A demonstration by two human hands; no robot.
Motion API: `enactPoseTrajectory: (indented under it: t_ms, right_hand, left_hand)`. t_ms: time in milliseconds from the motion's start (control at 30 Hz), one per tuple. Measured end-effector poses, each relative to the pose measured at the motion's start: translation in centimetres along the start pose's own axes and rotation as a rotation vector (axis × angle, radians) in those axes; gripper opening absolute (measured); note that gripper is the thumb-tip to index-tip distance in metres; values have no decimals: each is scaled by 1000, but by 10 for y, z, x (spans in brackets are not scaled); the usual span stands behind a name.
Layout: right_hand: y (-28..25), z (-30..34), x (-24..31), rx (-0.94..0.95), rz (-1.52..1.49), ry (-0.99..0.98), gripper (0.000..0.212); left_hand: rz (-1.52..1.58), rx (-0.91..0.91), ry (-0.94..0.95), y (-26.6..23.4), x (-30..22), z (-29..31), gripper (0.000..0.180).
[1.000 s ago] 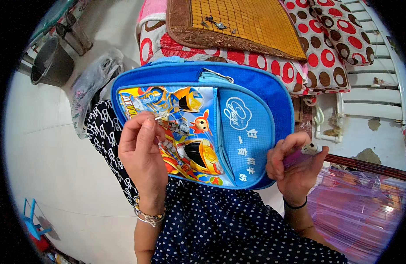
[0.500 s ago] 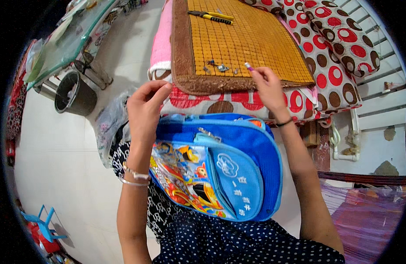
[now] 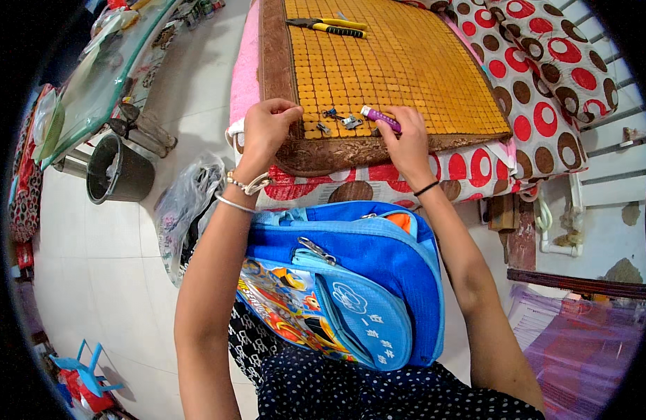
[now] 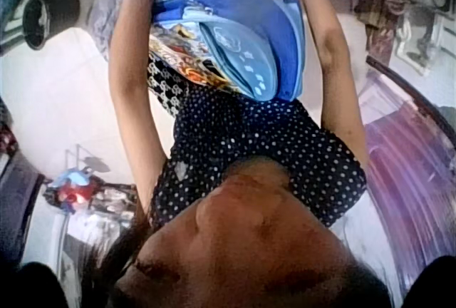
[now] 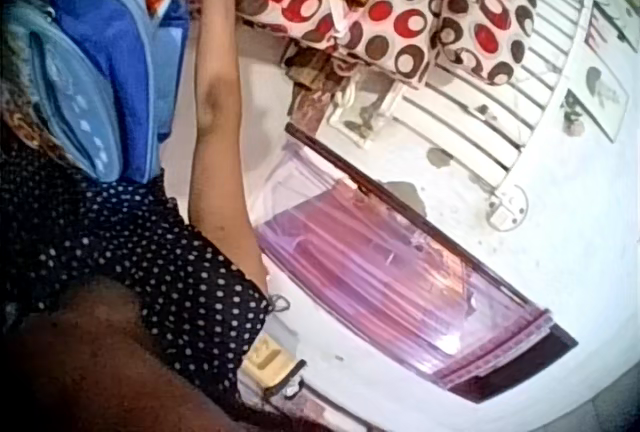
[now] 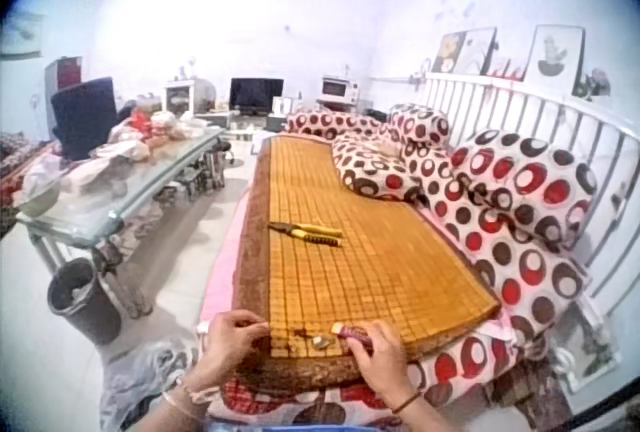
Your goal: The person sews a blue backpack by hand using a needle and thread, and uses a lighter to melt and seal the thread ends.
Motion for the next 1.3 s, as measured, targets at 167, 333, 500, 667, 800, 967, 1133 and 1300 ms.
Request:
enactPoseTrajectory:
  t_ms: [167,333,500,667,800,967,1133,1300]
  right_hand:
    - [-20,1,26,19,-144,-13,13]
    - [6,-19,79,283,-548,89,21]
    - [28,-21,86,462,-741,228,17]
    - [7,-32,36,269,-553,297,13]
    - [-1,-28,1,339,-235,318,16]
    - [38,-28,10,400,56,207,17]
    - [65,-19,25,471,274,68,23]
    - [63,-12,10,588,312,120,19]
  left_hand:
    - [82,57,-66,-16,-11,11,15]
    - [51,162,40,-14,-32,29,14]
    - [32,185,96,-7,-59,44,15]
    - [213,168,160,-14,-50,37,34]
    - [257,13,-118,-84,1,36,26]
    - [276,-240,-329,-188,131,80,19]
    - [283,-436,-607,-269,252,186,15]
    - [197,-546,-715,-297,319,238,14]
Point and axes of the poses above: each hand's wrist, its own z-axis away from the middle knuckle, its own y-axis out of the palm, x = y × z, the point moved 7 cm from there along -z, towards the middle knuckle, and after that the axes turned 3 degrees about -x, right-handed, at the moved point
